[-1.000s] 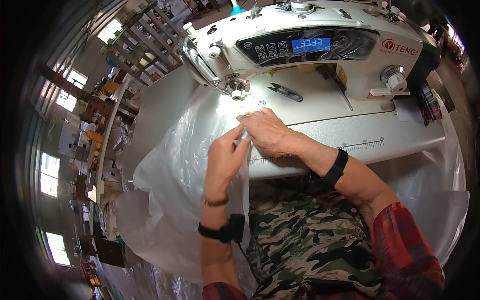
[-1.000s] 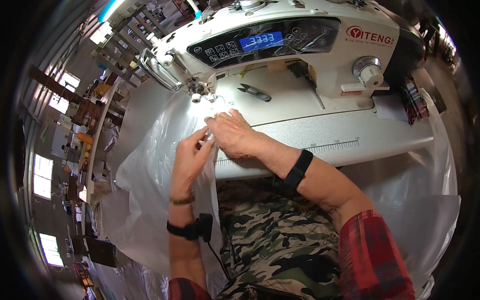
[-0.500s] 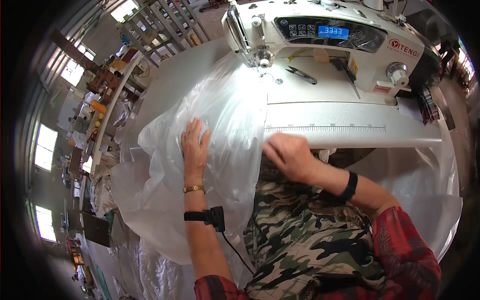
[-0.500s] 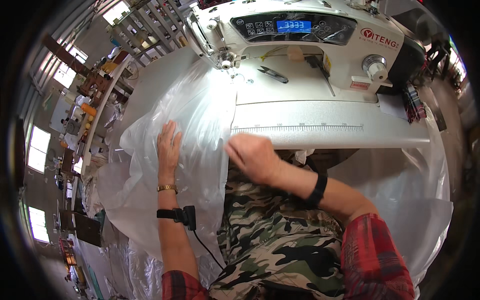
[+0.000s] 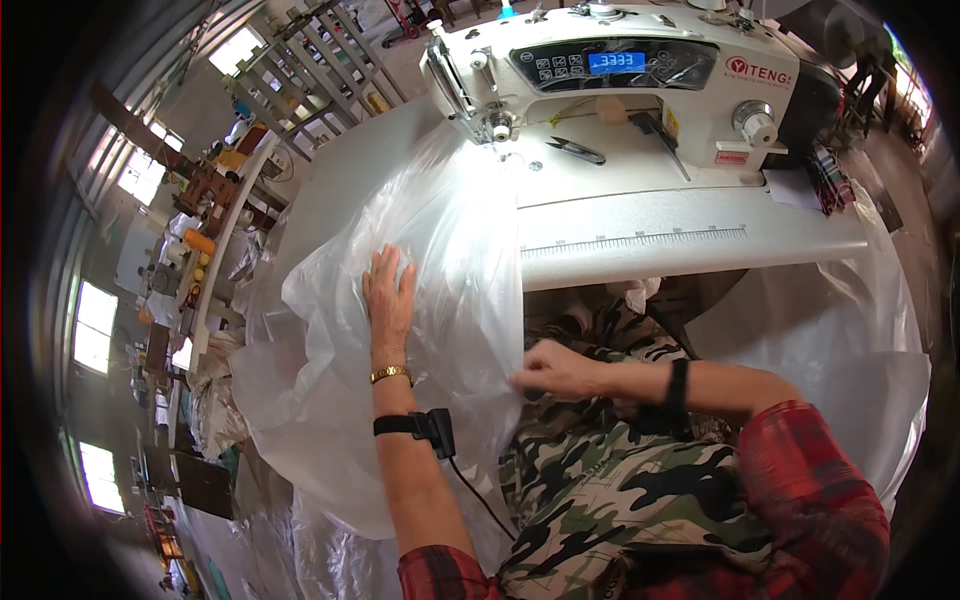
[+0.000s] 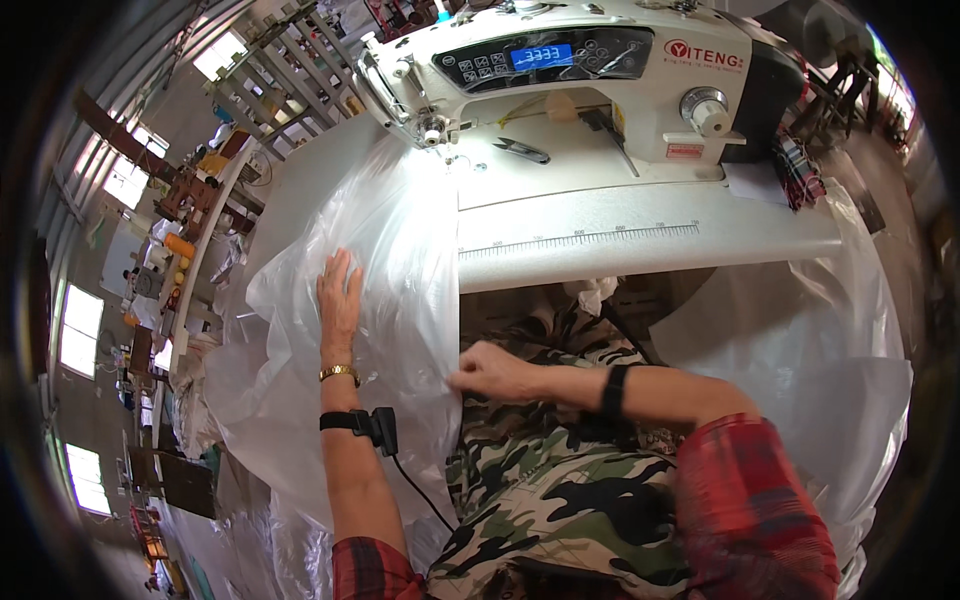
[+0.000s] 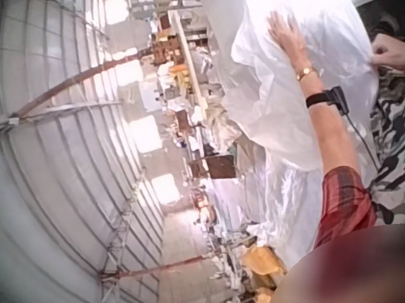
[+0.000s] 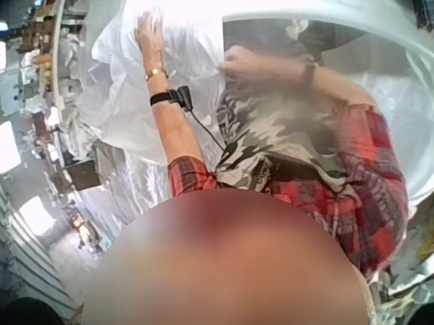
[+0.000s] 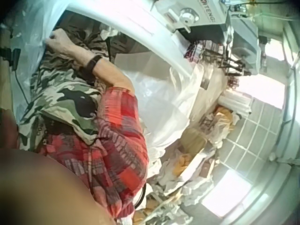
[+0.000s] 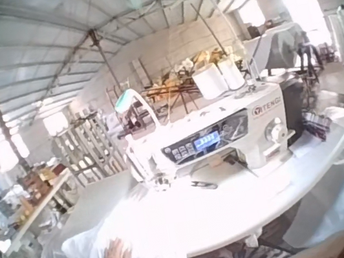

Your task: Sewing and folding large white sheets of plastic or synthetic material using an industrial sewing machine.

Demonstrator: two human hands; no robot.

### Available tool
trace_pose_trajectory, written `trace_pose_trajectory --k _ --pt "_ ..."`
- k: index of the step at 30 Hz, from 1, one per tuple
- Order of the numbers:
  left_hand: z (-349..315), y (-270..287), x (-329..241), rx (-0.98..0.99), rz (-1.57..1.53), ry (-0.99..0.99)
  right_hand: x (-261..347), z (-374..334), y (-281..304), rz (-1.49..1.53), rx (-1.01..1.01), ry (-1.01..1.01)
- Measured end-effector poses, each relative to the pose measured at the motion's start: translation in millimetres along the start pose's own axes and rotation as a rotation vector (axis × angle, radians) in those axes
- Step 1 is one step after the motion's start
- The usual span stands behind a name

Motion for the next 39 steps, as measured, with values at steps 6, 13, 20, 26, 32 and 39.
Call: trace_pose_trajectory --k 6,13,20,26,32,39 --pt "-4 5 10 0.015 0.031 0.020 42 -56 14 0.389 -0.003 -0.129" --pt "-62 42 -99 0.006 -0.379 -0.004 23 -61 5 0.553 -0.037 -0.104" --pt "-159 42 -143 -0.235 0.010 -0.060 17 -64 -1 0.539 0.019 -0.064" --pt "-223 53 -57 -0.095 -0.355 0.346 14 -65 6 0.543 0.013 -0.090" --pt "-268 111 -37 -0.082 -0.895 0.736 13 -62 8 0.483 -0.042 -0.106" --pt "-354 148 31 -0.356 -0.788 0.724 15 -62 0 0.467 0.004 -0.098"
Point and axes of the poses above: each hand's wrist, its own z-axis towards the middle knuckle, its own y-axis out of the back of the hand, x = y × z, the point moved 4 cm from there along z, towards the middle knuckle, and after that the axes turned 6 degrees about y, right-handed, at the moved point
